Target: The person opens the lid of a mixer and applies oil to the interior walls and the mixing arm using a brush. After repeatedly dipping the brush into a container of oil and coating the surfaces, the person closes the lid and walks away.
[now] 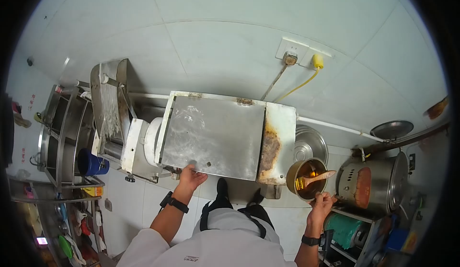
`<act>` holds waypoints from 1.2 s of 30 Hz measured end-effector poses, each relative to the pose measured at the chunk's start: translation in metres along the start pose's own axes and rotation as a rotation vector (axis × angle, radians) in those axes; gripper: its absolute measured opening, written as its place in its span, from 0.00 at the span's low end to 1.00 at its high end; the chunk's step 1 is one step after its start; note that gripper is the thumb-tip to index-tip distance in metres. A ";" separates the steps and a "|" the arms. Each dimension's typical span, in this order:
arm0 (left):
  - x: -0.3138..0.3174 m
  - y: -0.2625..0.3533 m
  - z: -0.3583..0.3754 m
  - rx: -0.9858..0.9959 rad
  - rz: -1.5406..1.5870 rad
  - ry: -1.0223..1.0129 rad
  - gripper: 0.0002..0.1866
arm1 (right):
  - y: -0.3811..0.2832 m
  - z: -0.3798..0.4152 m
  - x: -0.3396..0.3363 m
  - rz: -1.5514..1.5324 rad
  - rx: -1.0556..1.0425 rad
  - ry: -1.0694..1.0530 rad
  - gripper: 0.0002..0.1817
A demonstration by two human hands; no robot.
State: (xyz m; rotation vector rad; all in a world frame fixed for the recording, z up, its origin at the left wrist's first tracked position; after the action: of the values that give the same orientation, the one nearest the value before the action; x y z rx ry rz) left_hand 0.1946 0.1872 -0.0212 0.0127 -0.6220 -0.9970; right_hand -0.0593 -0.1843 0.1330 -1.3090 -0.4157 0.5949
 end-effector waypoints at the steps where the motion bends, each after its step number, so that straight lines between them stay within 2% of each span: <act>1: 0.000 0.000 -0.002 -0.002 -0.002 -0.005 0.19 | 0.000 0.001 0.005 -0.001 -0.004 0.005 0.08; 3: -0.001 -0.003 -0.002 0.023 -0.002 0.045 0.19 | 0.001 0.004 0.010 0.014 -0.005 0.039 0.07; 8: 0.010 -0.007 0.014 0.085 -0.042 -0.009 0.17 | 0.005 0.002 0.009 0.033 -0.007 0.053 0.06; 10: 0.014 -0.005 0.019 0.238 -0.046 -0.097 0.13 | 0.008 -0.002 0.008 0.050 -0.004 0.055 0.06; 11: 0.014 -0.005 0.024 0.233 -0.057 -0.088 0.13 | 0.010 -0.003 0.008 0.026 -0.008 0.073 0.07; 13: 0.040 0.008 0.050 0.375 -0.107 -0.028 0.09 | 0.011 -0.005 0.006 -0.010 -0.019 0.094 0.08; 14: 0.049 0.015 0.060 0.383 -0.116 -0.035 0.09 | 0.012 -0.008 0.005 -0.013 -0.009 0.104 0.08; 18: 0.096 0.054 0.109 0.534 -0.259 -0.255 0.04 | 0.010 -0.013 0.004 -0.037 -0.012 0.147 0.08; 20: 0.145 0.082 0.132 0.627 -0.344 -0.347 0.06 | 0.021 -0.020 -0.002 -0.058 -0.030 0.135 0.08; 23: 0.206 0.125 0.128 0.765 -0.467 -0.483 0.08 | 0.023 -0.022 0.001 -0.037 -0.017 0.135 0.09; 25: 0.236 0.152 0.118 0.794 -0.587 -0.546 0.09 | 0.028 -0.027 0.007 -0.041 -0.016 0.110 0.08; 28: 0.274 0.175 0.102 0.777 -0.673 -0.568 0.16 | 0.039 -0.033 0.016 -0.062 0.009 0.087 0.08; 29: 0.284 0.179 0.099 0.797 -0.726 -0.559 0.20 | 0.042 -0.035 0.020 -0.070 0.017 0.073 0.08; 30: 0.291 0.182 0.095 0.792 -0.731 -0.554 0.20 | 0.048 -0.038 0.024 -0.077 0.015 0.056 0.08; 32: 0.300 0.185 0.087 0.793 -0.771 -0.620 0.30 | 0.057 -0.043 0.032 -0.068 0.029 0.046 0.08; 36: 0.308 0.187 0.073 0.815 -0.877 -0.650 0.32 | 0.064 -0.053 0.055 -0.061 0.039 0.022 0.07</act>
State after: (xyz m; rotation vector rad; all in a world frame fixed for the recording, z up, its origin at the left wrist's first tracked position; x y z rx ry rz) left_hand 0.4231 0.0683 0.2416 0.7604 -1.6782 -1.5278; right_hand 0.0047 -0.1812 0.0569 -1.2603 -0.4228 0.5349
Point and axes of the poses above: each hand's wrist, its own z-axis away from the middle knuckle, its own x-axis out of the palm, y = z × x, the point moved 1 cm from there along -z, towards the middle knuckle, and after that the axes turned 11 degrees about -y, right-handed, at the moved point
